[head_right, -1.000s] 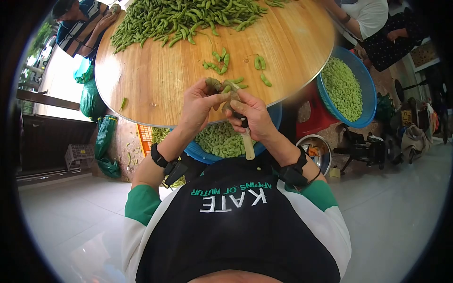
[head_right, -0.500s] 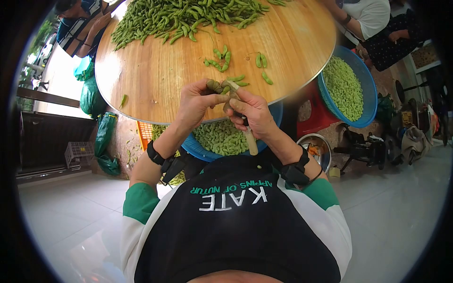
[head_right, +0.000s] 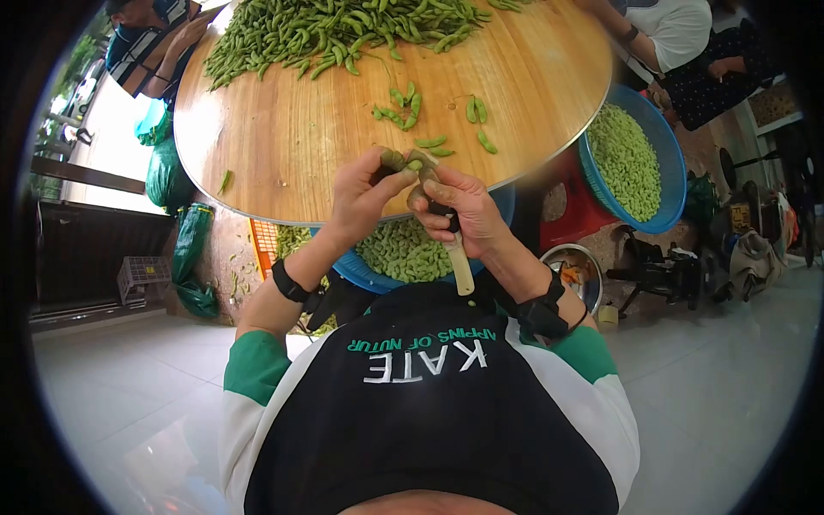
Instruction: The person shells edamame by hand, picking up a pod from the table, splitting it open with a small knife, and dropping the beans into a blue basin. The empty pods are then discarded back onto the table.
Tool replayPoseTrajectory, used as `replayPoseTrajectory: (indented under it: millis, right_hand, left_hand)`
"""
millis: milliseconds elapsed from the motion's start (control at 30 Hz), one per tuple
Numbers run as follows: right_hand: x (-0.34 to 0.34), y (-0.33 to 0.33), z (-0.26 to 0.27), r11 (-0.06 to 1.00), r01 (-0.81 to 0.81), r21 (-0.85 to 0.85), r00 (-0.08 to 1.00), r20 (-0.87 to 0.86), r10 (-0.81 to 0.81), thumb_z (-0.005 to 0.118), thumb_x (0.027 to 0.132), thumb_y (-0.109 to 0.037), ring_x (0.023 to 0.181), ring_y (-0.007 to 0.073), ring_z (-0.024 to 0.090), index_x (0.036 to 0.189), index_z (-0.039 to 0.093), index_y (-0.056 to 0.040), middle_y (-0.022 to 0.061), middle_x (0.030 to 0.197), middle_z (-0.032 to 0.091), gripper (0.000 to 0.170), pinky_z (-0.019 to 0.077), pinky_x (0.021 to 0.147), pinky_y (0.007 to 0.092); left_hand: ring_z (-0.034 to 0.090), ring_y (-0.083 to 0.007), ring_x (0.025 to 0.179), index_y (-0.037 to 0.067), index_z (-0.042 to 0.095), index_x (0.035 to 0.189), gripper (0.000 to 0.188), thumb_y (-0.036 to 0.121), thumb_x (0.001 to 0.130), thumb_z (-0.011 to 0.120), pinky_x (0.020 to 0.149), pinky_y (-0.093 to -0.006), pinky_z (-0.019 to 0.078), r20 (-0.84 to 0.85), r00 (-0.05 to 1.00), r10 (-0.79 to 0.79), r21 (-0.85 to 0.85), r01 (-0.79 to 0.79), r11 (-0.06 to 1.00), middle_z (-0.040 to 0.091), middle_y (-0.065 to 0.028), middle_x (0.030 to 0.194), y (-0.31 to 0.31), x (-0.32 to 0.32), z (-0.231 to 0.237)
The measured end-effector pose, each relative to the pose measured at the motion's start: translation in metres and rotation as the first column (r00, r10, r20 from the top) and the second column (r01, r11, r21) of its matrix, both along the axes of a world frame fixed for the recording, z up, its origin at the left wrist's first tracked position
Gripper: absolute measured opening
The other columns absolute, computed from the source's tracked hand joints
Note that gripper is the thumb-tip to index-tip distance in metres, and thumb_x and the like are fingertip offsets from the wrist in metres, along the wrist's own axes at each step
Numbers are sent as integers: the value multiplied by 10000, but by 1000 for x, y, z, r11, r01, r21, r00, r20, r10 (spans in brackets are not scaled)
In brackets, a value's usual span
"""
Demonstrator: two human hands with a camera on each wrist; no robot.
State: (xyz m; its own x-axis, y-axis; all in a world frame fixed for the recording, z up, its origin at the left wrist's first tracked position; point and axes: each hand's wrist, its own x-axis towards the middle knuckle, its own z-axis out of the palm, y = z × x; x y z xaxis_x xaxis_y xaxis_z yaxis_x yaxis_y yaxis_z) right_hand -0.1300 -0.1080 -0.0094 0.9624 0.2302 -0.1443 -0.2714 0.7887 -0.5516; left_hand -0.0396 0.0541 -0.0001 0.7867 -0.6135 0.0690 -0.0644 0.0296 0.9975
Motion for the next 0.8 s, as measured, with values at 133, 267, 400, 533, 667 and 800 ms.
replayPoseTrajectory:
  millis: [133, 267, 400, 533, 667, 800]
  right_hand:
    - [-1, 9, 8, 994, -25, 103, 999, 25, 23, 525, 952, -146, 544, 75, 417, 1322, 475, -111, 71, 838, 565, 375, 348, 405, 167]
    - [0, 17, 14, 994, 99, 45, 995, 4, -100, 503, 962, -145, 529, 73, 402, 1241, 527, -97, 73, 801, 554, 285, 338, 394, 173]
    - [0, 12, 7, 877, 254, -407, 965, 169, -200, 522, 947, -109, 528, 58, 447, 1185, 545, -37, 59, 810, 580, 250, 346, 420, 175]
    - [-2, 9, 4, 724, 342, -599, 935, 292, -201, 532, 933, -69, 527, 47, 463, 1135, 554, -14, 34, 796, 594, 210, 344, 439, 180]
    - [0, 10, -3, 456, 462, -761, 887, 395, -239, 607, 862, -50, 556, 64, 501, 1055, 558, -19, 7, 765, 579, 202, 398, 493, 214]
    - [5, 3, -6, -108, 718, -688, 694, 720, 31, 622, 779, -1, 571, 190, 557, 1008, 561, 0, 72, 719, 562, 237, 448, 536, 295]
  left_hand:
    - [590, -130, 638, -32, 600, 875, 113, 80, 878, 618, 563, -297, 457, 329, 936, 128, -64, -114, 991, 637, -98, 741, -2, -3, -3]
    - [571, -111, 629, -25, 597, 853, 162, 126, 911, 583, 537, -294, 435, 588, 778, 221, -71, -223, 972, 585, -77, 659, -10, -5, 9]
    - [538, -103, 618, -26, 591, 848, 183, 141, 922, 571, 537, -278, 424, 56, 994, 99, 12, -100, 995, 545, -62, 636, -7, -2, 13]
    - [497, -109, 587, -28, 585, 856, 168, 129, 915, 575, 535, -274, 416, 45, 999, 28, 107, -33, 994, 521, -66, 623, -3, -8, 6]
    - [502, -166, 568, -33, 579, 881, 133, 100, 889, 575, 541, -304, 426, 223, 973, -67, 190, 24, 981, 533, -132, 636, 3, -14, 11]
    - [511, -204, 568, -39, 569, 878, 120, 79, 862, 575, 552, -319, 433, 173, 981, -92, 257, 46, 965, 549, -172, 669, 8, -16, 14]
